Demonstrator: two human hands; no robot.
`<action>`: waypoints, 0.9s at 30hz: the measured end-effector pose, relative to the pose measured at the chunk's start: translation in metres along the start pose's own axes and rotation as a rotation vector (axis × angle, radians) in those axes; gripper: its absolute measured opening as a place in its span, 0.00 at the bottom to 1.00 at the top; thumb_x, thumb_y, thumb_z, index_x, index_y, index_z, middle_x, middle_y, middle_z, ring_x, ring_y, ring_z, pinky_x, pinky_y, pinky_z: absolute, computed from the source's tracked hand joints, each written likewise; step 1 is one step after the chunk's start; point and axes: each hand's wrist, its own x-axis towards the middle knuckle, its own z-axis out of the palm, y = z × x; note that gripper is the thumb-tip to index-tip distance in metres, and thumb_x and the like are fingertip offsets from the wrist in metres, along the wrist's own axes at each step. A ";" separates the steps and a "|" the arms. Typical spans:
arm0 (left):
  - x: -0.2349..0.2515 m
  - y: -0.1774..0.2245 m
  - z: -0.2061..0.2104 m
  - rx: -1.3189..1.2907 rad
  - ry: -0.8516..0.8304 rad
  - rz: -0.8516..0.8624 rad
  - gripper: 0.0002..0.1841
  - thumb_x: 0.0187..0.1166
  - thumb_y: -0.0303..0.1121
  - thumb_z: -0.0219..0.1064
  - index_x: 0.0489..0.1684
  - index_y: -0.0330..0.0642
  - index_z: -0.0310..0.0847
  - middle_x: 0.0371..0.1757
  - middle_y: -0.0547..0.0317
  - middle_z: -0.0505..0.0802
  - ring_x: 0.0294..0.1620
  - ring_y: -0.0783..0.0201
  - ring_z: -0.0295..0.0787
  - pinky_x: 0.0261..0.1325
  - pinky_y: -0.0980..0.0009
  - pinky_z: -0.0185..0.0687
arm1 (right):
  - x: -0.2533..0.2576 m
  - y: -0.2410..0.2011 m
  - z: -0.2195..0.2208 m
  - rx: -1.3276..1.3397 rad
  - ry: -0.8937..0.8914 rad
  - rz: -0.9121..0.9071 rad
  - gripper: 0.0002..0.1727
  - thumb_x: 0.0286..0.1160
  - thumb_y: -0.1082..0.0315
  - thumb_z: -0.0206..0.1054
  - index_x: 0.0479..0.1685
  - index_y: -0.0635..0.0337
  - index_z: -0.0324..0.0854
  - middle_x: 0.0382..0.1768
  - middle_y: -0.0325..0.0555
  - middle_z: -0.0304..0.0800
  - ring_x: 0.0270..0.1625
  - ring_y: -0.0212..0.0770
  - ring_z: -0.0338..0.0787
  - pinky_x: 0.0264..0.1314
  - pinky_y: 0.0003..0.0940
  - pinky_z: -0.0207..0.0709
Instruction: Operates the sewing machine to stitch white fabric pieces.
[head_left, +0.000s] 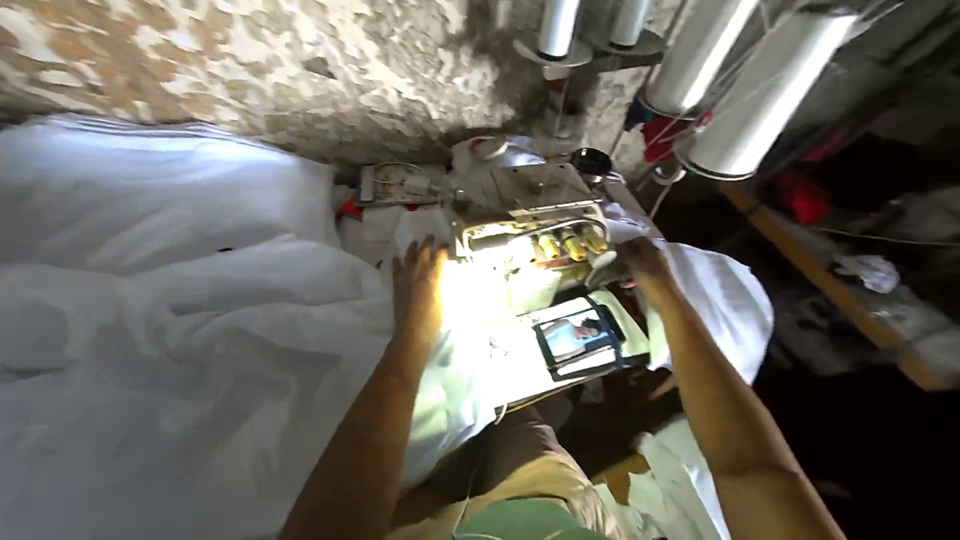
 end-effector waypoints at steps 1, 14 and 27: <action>0.001 0.000 -0.001 -0.004 -0.002 0.004 0.24 0.74 0.12 0.63 0.72 0.33 0.79 0.83 0.34 0.75 0.87 0.31 0.63 0.83 0.31 0.56 | -0.007 0.007 0.002 0.099 -0.039 0.022 0.20 0.91 0.64 0.56 0.73 0.66 0.73 0.60 0.59 0.85 0.50 0.49 0.90 0.47 0.49 0.86; 0.002 0.003 -0.003 0.066 -0.001 -0.019 0.18 0.79 0.13 0.59 0.67 0.28 0.80 0.75 0.33 0.82 0.81 0.33 0.72 0.76 0.37 0.68 | -0.018 0.034 0.017 -0.133 0.039 -0.326 0.17 0.87 0.65 0.63 0.64 0.69 0.81 0.54 0.60 0.91 0.53 0.51 0.93 0.57 0.51 0.86; 0.000 0.004 -0.004 0.048 0.020 -0.021 0.21 0.76 0.11 0.60 0.68 0.30 0.81 0.77 0.36 0.81 0.82 0.35 0.72 0.79 0.39 0.68 | -0.035 0.025 0.005 -0.556 0.122 -0.033 0.25 0.86 0.62 0.63 0.73 0.73 0.73 0.52 0.77 0.88 0.57 0.79 0.87 0.58 0.76 0.74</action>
